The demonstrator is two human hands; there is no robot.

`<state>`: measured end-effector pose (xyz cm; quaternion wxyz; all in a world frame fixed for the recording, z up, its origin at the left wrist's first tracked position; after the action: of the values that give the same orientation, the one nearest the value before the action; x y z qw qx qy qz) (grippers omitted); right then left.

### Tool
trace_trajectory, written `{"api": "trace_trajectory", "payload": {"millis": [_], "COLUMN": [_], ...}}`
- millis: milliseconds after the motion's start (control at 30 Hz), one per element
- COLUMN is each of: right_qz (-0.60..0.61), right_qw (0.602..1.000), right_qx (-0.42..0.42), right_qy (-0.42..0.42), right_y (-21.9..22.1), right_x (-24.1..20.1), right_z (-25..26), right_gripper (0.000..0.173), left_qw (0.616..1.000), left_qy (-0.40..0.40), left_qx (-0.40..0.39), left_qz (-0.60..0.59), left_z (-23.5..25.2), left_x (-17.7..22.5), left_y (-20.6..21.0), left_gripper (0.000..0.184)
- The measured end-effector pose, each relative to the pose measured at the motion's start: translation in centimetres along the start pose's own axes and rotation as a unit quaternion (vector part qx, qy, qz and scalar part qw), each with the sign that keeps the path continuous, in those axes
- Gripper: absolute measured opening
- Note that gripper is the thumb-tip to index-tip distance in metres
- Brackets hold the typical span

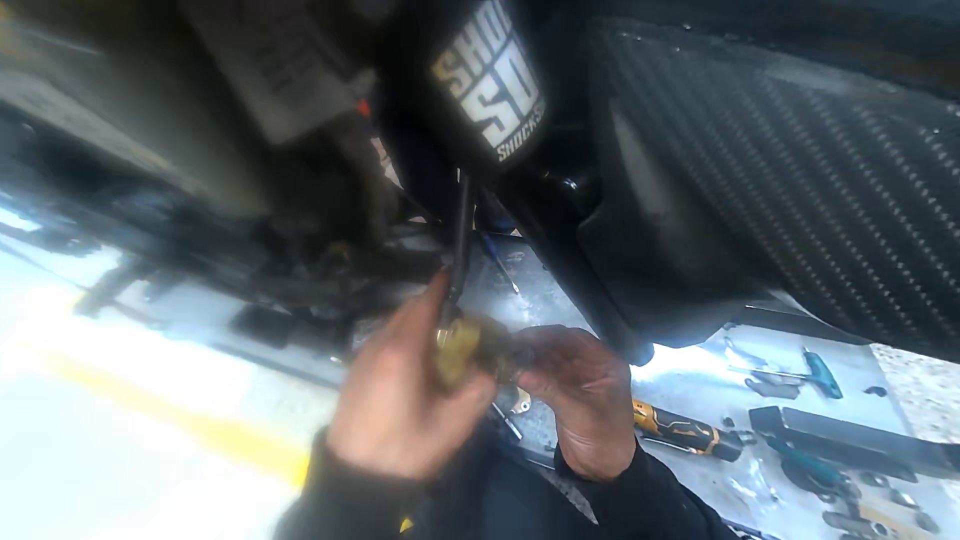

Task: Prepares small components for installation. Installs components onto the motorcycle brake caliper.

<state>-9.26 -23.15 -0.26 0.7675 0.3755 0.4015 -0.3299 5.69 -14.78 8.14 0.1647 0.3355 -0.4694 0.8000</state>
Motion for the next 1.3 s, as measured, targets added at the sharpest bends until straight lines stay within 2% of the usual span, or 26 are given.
{"api": "trace_trajectory", "payload": {"millis": [233, 500, 733, 1067, 1300], "right_qz": [-0.005, -0.121, -0.198, -0.171, -0.175], "right_qw": [1.000, 0.986, 0.965, 0.973, 0.969], "right_qx": [0.023, 0.017, 0.015, -0.019, -0.008], "right_qy": [-0.007, -0.116, -0.174, -0.155, -0.176], "right_y": [-0.1, 0.6, 0.1, -0.7, -0.6], "right_x": [-0.5, -3.1, -4.0, -3.5, -4.3], "right_z": [0.3, 1.2, 1.4, 1.3, 1.6], "right_gripper": [0.028, 0.025, 0.019, 0.020, 0.007], "left_qw": [0.998, 0.988, 0.987, 0.980, 0.977], "left_qy": [-0.004, 0.013, 0.042, 0.054, 0.056], "left_qx": [-0.016, -0.018, 0.005, 0.011, 0.016], "left_qz": [-0.053, -0.153, -0.155, -0.189, -0.203], "left_z": [-0.1, -0.3, -0.5, -0.6, -0.7], "left_x": [-0.4, -0.2, -0.5, -0.5, -0.3], "left_y": [-0.1, -0.1, 0.6, 1.1, 1.6], "left_gripper": [0.082, 0.077, 0.077, 0.072, 0.072]}}
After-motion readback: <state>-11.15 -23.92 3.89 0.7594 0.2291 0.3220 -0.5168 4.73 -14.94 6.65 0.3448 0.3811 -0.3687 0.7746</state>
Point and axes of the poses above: each hand's wrist, its own z-axis towards the middle knuckle, its own y-axis out of the palm, x = y × z, the point moved 4 cm from there along z, towards the middle knuckle, and after that the axes turned 14 degrees about -z, right-handed, at the moved point
